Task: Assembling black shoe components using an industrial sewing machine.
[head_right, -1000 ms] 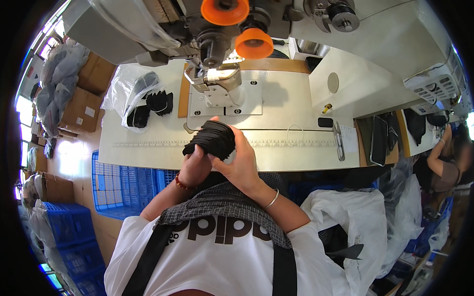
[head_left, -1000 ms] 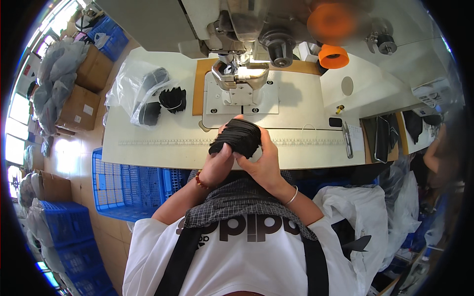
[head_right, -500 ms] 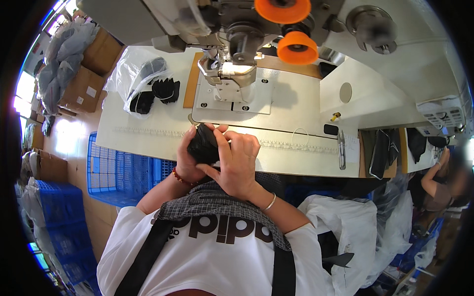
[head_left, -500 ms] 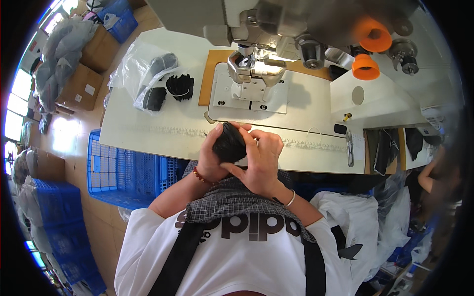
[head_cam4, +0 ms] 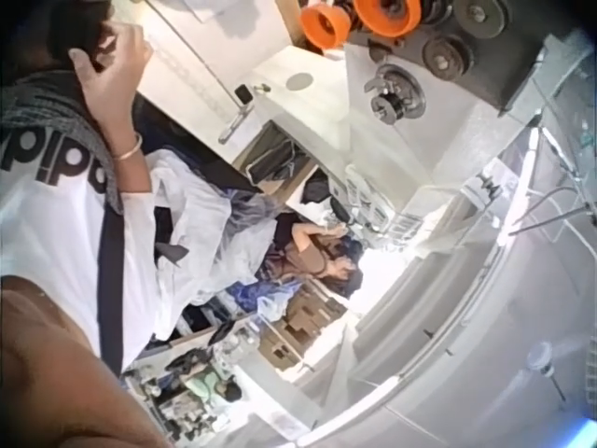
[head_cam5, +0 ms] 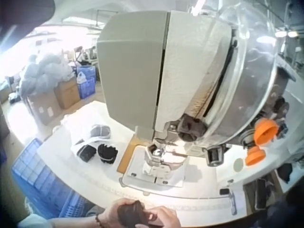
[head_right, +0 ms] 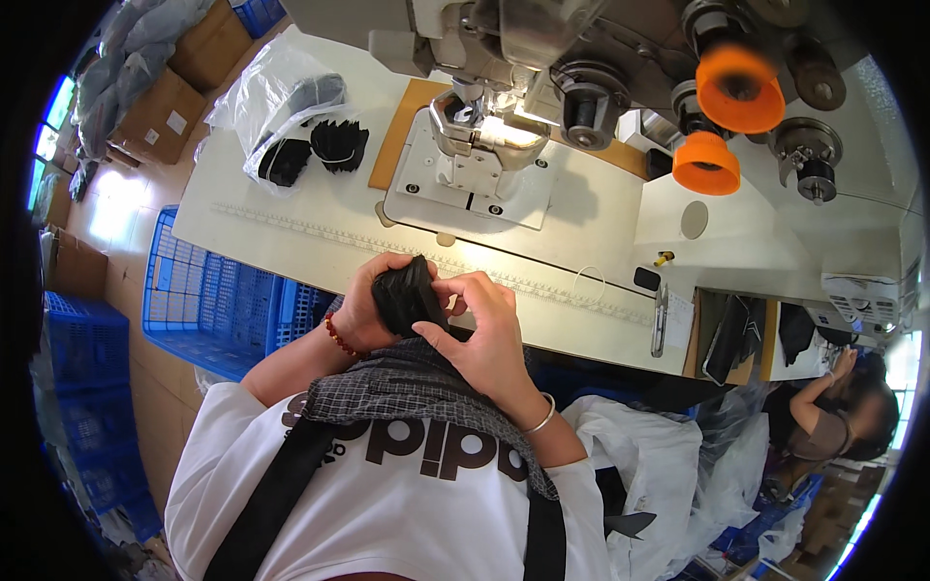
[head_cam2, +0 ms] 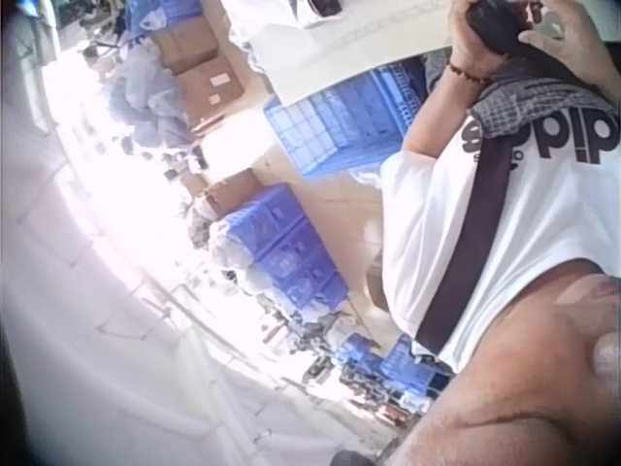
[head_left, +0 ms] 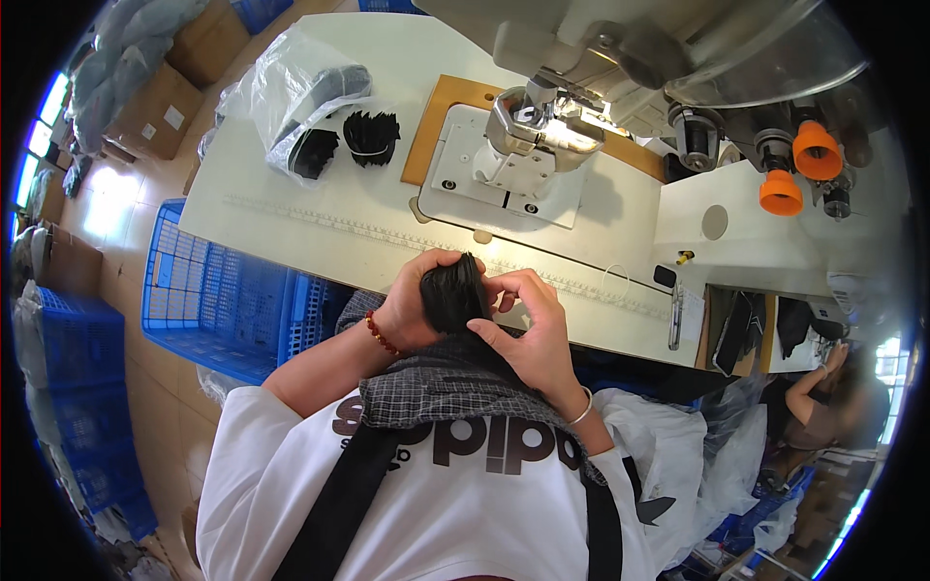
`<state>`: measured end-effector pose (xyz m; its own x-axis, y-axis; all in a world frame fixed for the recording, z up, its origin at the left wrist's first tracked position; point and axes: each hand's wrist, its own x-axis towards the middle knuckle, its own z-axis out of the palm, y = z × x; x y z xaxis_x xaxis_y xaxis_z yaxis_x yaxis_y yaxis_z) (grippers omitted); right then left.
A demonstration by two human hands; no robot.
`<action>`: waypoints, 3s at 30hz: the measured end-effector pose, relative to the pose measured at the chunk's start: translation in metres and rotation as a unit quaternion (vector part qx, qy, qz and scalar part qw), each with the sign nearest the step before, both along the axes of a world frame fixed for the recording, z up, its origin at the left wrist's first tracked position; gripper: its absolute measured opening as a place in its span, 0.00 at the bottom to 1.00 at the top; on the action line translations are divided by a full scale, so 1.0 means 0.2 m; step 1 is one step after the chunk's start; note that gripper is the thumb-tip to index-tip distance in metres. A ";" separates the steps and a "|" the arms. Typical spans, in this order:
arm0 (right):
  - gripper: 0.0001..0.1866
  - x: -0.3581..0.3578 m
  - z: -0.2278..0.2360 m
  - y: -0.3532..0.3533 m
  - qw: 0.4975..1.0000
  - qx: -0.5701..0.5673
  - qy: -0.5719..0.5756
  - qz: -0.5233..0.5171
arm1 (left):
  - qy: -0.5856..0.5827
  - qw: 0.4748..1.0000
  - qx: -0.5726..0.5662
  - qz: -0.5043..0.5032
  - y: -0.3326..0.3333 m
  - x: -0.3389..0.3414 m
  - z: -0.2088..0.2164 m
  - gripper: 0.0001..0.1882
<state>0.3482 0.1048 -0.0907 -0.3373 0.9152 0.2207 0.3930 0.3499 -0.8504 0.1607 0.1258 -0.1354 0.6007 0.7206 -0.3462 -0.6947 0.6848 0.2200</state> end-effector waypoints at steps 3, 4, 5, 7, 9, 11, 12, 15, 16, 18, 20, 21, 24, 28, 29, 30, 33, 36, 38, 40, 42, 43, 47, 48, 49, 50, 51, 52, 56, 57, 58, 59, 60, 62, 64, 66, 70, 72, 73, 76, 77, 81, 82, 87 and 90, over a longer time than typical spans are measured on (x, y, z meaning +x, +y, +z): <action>0.17 0.00 0.01 0.00 1.000 -0.006 -0.003 -0.009 | 0.042 0.999 0.007 0.019 0.00 0.01 0.01 0.17; 0.17 0.01 0.01 0.00 1.000 -0.006 -0.005 -0.009 | 0.040 0.999 0.008 0.020 0.00 0.01 0.01 0.17; 0.18 0.01 0.02 0.01 1.000 -0.013 0.004 -0.004 | 0.055 0.998 0.006 0.024 0.00 0.02 0.01 0.18; 0.18 0.02 0.02 0.01 1.000 -0.020 0.011 0.003 | 0.069 0.997 0.003 0.029 0.00 0.02 0.00 0.19; 0.16 0.03 0.03 0.02 0.997 -0.055 0.047 0.020 | 0.076 0.997 -0.019 0.020 0.01 0.01 0.00 0.19; 0.15 0.02 0.03 0.02 0.995 -0.057 0.076 0.007 | 0.056 0.998 -0.027 0.016 0.01 0.01 0.00 0.19; 0.14 0.02 0.03 0.02 0.993 -0.057 0.105 -0.011 | 0.041 0.998 -0.041 0.010 0.01 0.01 0.01 0.19; 0.11 -0.01 0.03 0.00 0.990 -0.031 0.131 -0.045 | 0.004 0.998 -0.055 0.003 0.01 0.00 0.01 0.19; 0.11 -0.01 0.03 0.00 0.989 -0.036 0.131 -0.062 | 0.004 0.998 -0.055 0.003 0.01 0.00 0.02 0.19; 0.11 -0.01 0.02 0.01 0.994 0.075 0.078 0.002 | 0.007 0.999 -0.033 -0.001 0.01 0.01 0.02 0.20; 0.12 0.00 0.02 0.01 0.996 0.063 0.057 0.004 | 0.023 0.999 -0.021 0.007 0.01 0.01 0.02 0.20; 0.13 0.00 0.02 0.01 0.998 0.047 0.052 -0.001 | 0.044 0.999 -0.013 0.014 0.01 0.01 0.02 0.20; 0.16 0.00 0.02 0.01 0.998 0.028 0.050 -0.006 | 0.055 0.998 0.007 0.021 0.01 0.02 0.01 0.20; 0.14 0.01 0.02 0.02 0.997 0.004 0.072 -0.005 | 0.050 0.999 0.010 0.019 0.01 0.01 0.00 0.20; 0.14 0.01 0.01 0.02 0.997 -0.006 0.083 -0.001 | 0.049 0.999 0.013 0.018 0.01 0.01 0.00 0.20; 0.13 0.02 0.01 0.02 0.996 -0.015 0.093 0.001 | 0.055 0.998 0.010 0.015 0.01 0.01 0.00 0.20; 0.10 0.04 -0.01 0.02 0.995 -0.034 0.095 0.010 | 0.037 0.999 0.004 0.009 0.01 0.01 0.00 0.20; 0.08 0.04 -0.05 0.01 0.993 -0.038 0.116 -0.001 | 0.045 0.999 -0.002 -0.002 0.00 0.02 0.00 0.21; 0.09 0.03 -0.07 0.01 0.993 -0.020 0.112 -0.014 | 0.042 0.999 -0.015 -0.005 0.01 0.02 0.00 0.21; 0.09 0.01 -0.08 0.00 0.993 -0.001 0.113 -0.027 | 0.034 0.999 -0.022 -0.010 0.01 0.02 0.00 0.21; 0.10 -0.01 -0.07 -0.01 0.989 0.041 0.136 -0.050 | 0.024 1.000 -0.017 -0.003 0.01 0.02 0.00 0.21; 0.10 -0.01 -0.07 -0.01 0.989 0.033 0.126 -0.064 | 0.020 1.000 -0.015 0.002 0.01 0.02 0.00 0.21; 0.10 0.00 -0.03 0.00 0.991 0.108 0.078 -0.016 | 0.048 0.999 0.001 0.015 0.00 0.03 0.00 0.20; 0.11 0.00 -0.02 0.00 0.992 0.102 0.071 -0.011 | 0.071 0.997 -0.008 0.027 0.00 0.03 0.00 0.20; 0.11 0.00 -0.02 0.00 0.993 0.097 0.063 -0.009 | 0.074 0.997 -0.011 0.029 -0.01 0.03 0.01 0.20; 0.12 0.00 -0.02 0.00 0.994 0.091 0.066 -0.012 | 0.090 0.995 -0.001 0.031 -0.01 0.03 0.01 0.19; 0.13 0.00 -0.02 0.00 0.995 0.078 0.065 -0.016 | 0.107 0.994 0.009 0.033 -0.01 0.03 0.01 0.19; 0.13 0.00 -0.02 0.00 0.994 0.085 0.069 -0.014 | 0.107 0.994 0.009 0.034 -0.01 0.03 0.01 0.19; 0.11 0.02 -0.04 0.00 0.994 0.014 0.106 -0.010 | 0.089 0.996 0.004 0.029 -0.01 0.03 0.02 0.19; 0.09 0.02 -0.04 0.00 0.993 -0.001 0.118 -0.008 | 0.080 0.996 -0.006 0.027 -0.01 0.03 0.02 0.19; 0.09 0.02 -0.04 0.00 0.993 0.004 0.117 -0.006 | 0.086 0.996 -0.007 0.028 -0.01 0.02 0.01 0.19; 0.09 0.02 -0.04 0.00 0.992 -0.009 0.122 -0.011 | 0.083 0.996 -0.013 0.025 -0.01 0.02 0.01 0.19; 0.08 0.02 -0.04 -0.01 0.989 -0.024 0.143 -0.020 | 0.078 0.997 -0.018 0.022 -0.01 0.02 0.01 0.19; 0.08 0.01 -0.04 -0.01 0.991 -0.022 0.125 -0.039 | 0.082 0.996 -0.021 0.022 -0.01 0.02 0.00 0.19; 0.08 0.00 -0.03 -0.01 0.990 -0.021 0.124 -0.062 | 0.084 0.996 -0.022 0.021 -0.01 0.02 -0.01 0.20; 0.09 0.00 -0.03 -0.01 0.994 0.069 0.082 -0.021 | 0.081 0.996 -0.011 0.020 -0.01 0.02 -0.01 0.20; 0.10 0.01 -0.03 0.00 0.995 0.049 0.089 -0.002 | 0.064 0.998 0.005 0.016 -0.01 0.02 -0.02 0.19; 0.11 0.01 -0.03 0.00 0.995 0.031 0.092 -0.005 | 0.072 0.997 0.003 0.019 -0.01 0.02 -0.02 0.19; 0.11 0.01 -0.03 0.00 0.995 0.032 0.091 -0.008 | 0.074 0.997 0.000 0.022 -0.01 0.02 -0.02 0.19; 0.12 0.01 -0.03 0.00 0.995 0.011 0.098 -0.008 | 0.076 0.997 -0.001 0.023 -0.02 0.03 -0.01 0.19; 0.11 0.01 -0.03 0.00 0.995 0.008 0.097 -0.008 | 0.083 0.996 -0.002 0.024 -0.02 0.03 0.00 0.19; 0.11 0.01 -0.03 -0.01 0.996 0.017 0.091 -0.015 | 0.101 0.994 0.006 0.028 -0.02 0.04 0.01 0.19; 0.11 0.01 -0.03 -0.01 0.996 0.017 0.091 -0.015 | 0.105 0.994 0.003 0.031 -0.02 0.04 0.02 0.19; 0.10 0.03 -0.03 0.00 0.993 -0.017 0.114 -0.002 | 0.099 0.995 0.000 0.032 -0.02 0.04 0.03 0.19; 0.08 0.04 -0.04 -0.01 0.991 -0.037 0.124 -0.018 | 0.082 0.996 -0.006 0.020 -0.02 0.04 0.02 0.19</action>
<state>0.3553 0.1032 -0.0985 -0.2477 0.9425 0.2245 0.1794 0.2724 -0.9453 0.1682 0.1219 -0.1309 0.5052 0.7387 -0.4462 -0.6772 0.6598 0.3257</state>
